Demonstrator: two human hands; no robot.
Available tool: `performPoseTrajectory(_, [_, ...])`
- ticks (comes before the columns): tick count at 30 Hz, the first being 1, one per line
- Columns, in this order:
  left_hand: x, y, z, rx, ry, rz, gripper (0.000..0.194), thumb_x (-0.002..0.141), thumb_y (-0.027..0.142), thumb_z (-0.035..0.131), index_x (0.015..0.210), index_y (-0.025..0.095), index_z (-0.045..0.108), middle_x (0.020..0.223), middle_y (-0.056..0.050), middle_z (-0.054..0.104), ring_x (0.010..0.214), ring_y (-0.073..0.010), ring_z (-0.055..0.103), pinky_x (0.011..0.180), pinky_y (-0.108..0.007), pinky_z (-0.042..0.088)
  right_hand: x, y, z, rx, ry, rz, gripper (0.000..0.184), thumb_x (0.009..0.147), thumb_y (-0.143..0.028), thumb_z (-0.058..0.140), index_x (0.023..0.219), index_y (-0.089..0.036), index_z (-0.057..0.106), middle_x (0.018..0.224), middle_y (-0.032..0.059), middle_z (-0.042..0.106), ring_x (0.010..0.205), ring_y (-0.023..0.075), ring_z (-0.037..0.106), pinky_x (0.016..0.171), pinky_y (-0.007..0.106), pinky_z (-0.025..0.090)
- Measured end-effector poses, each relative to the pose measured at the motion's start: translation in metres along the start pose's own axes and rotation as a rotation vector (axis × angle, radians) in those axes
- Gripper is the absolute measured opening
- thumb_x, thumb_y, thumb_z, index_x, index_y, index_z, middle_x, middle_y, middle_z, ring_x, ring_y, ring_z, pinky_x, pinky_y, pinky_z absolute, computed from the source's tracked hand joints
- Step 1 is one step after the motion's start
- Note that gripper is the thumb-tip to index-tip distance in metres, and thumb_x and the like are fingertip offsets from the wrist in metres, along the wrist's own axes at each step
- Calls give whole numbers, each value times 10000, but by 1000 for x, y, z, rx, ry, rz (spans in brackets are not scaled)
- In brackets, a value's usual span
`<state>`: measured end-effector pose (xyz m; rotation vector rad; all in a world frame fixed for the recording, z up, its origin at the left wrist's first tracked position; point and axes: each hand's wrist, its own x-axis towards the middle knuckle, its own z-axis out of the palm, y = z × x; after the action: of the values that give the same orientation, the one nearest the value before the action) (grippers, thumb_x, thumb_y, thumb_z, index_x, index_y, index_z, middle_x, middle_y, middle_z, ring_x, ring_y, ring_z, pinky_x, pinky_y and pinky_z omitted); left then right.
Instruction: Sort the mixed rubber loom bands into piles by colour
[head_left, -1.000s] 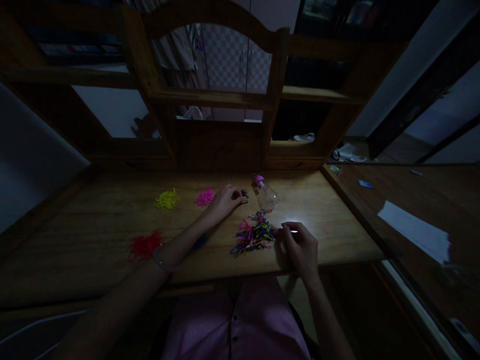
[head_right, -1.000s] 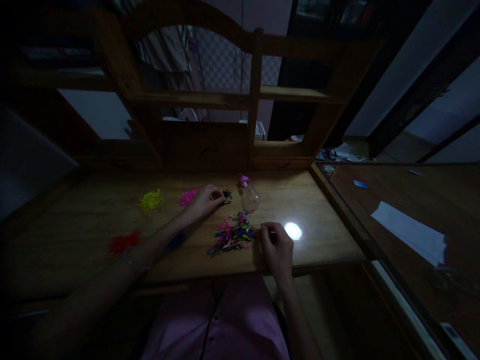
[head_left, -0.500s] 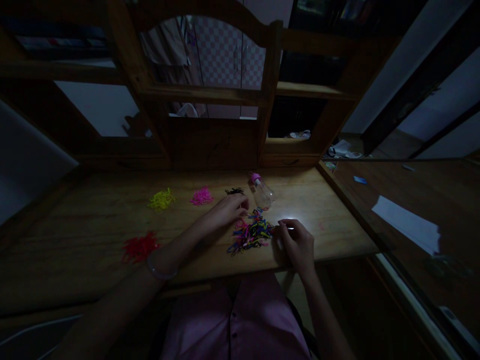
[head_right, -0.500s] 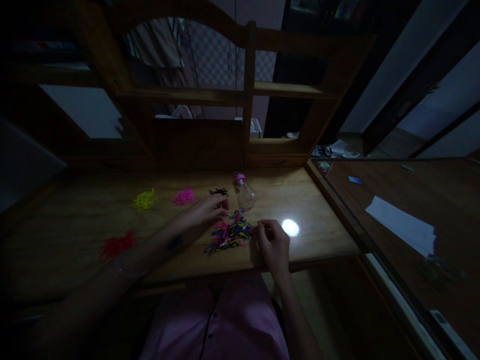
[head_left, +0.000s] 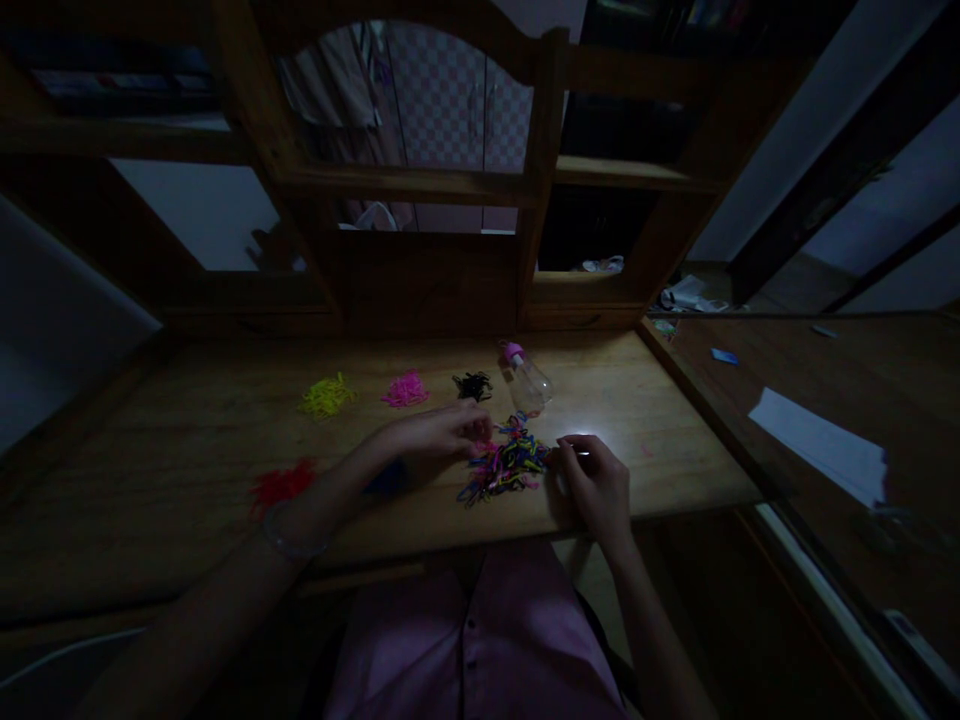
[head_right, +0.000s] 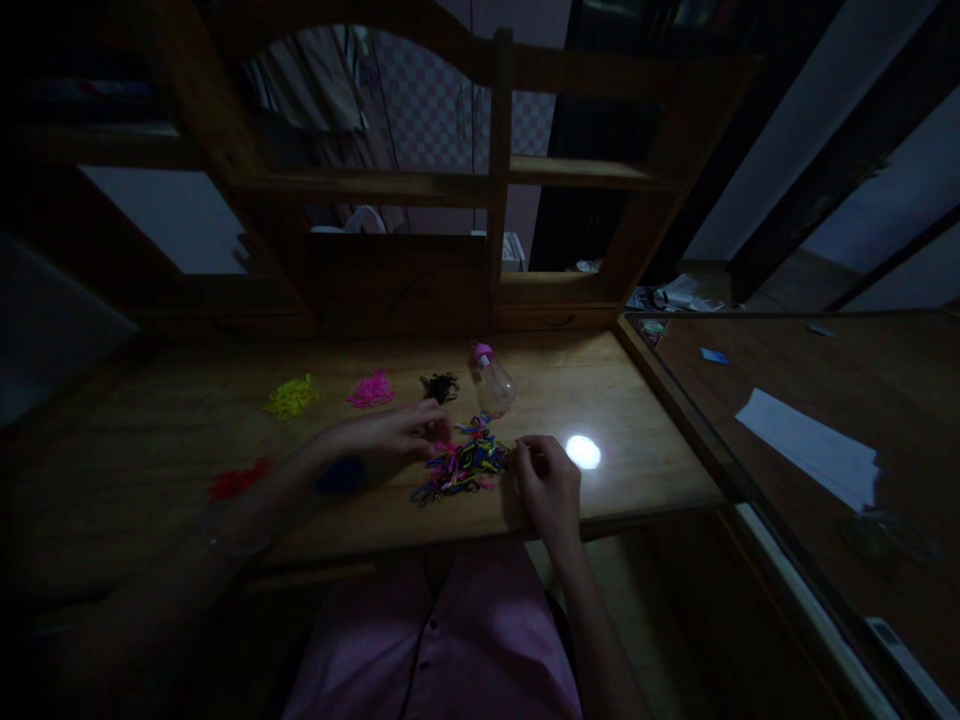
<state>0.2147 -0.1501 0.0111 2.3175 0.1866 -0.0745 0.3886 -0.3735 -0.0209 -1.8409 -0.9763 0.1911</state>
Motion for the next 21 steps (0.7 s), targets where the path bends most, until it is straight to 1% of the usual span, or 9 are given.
performPoseTrajectory(3, [0, 4, 2, 18, 27, -8, 210, 811, 306, 619, 994, 205, 614, 996, -30, 503, 881, -171, 503, 758, -267, 424, 0, 1, 1, 4, -3, -2, 207, 899, -374, 539, 914, -207, 660, 871, 45, 716, 792, 202, 688, 716, 301, 514])
performPoseTrajectory(7, [2, 8, 9, 72, 94, 30, 109, 873, 266, 543, 919, 187, 602, 990, -41, 514, 888, -174, 501, 784, -287, 413, 0, 2, 1, 20, -14, 4, 218, 902, -384, 534, 927, -206, 658, 873, 49, 717, 797, 204, 687, 721, 304, 516])
performPoseTrajectory(10, [2, 10, 13, 120, 122, 43, 93, 898, 251, 513, 890, 189, 582, 968, -47, 531, 875, -175, 499, 785, -290, 404, 0, 2, 1, 14, -7, 7, 228, 900, -398, 535, 924, -208, 659, 866, 49, 716, 788, 206, 685, 707, 305, 517])
performPoseTrajectory(15, [3, 5, 20, 127, 151, 67, 101, 917, 249, 465, 903, 196, 549, 959, -49, 546, 853, -172, 501, 773, -281, 397, 0, 0, 0, 4, -19, -10, 221, 902, -391, 534, 922, -212, 661, 868, 45, 713, 789, 203, 683, 711, 304, 512])
performPoseTrajectory(18, [2, 0, 18, 159, 201, 40, 77, 895, 214, 458, 897, 198, 534, 961, -47, 531, 853, -171, 495, 764, -273, 391, 0, -1, -1, 1, -11, -17, 222, 905, -384, 526, 922, -209, 662, 859, 47, 713, 778, 202, 680, 707, 306, 512])
performPoseTrajectory(21, [0, -1, 10, 186, 250, -6, 74, 857, 191, 480, 905, 199, 535, 1000, -45, 516, 835, -166, 488, 721, -259, 383, 0, -2, -1, -2, -8, -9, 220, 905, -382, 527, 918, -208, 661, 846, 45, 712, 761, 202, 679, 694, 306, 511])
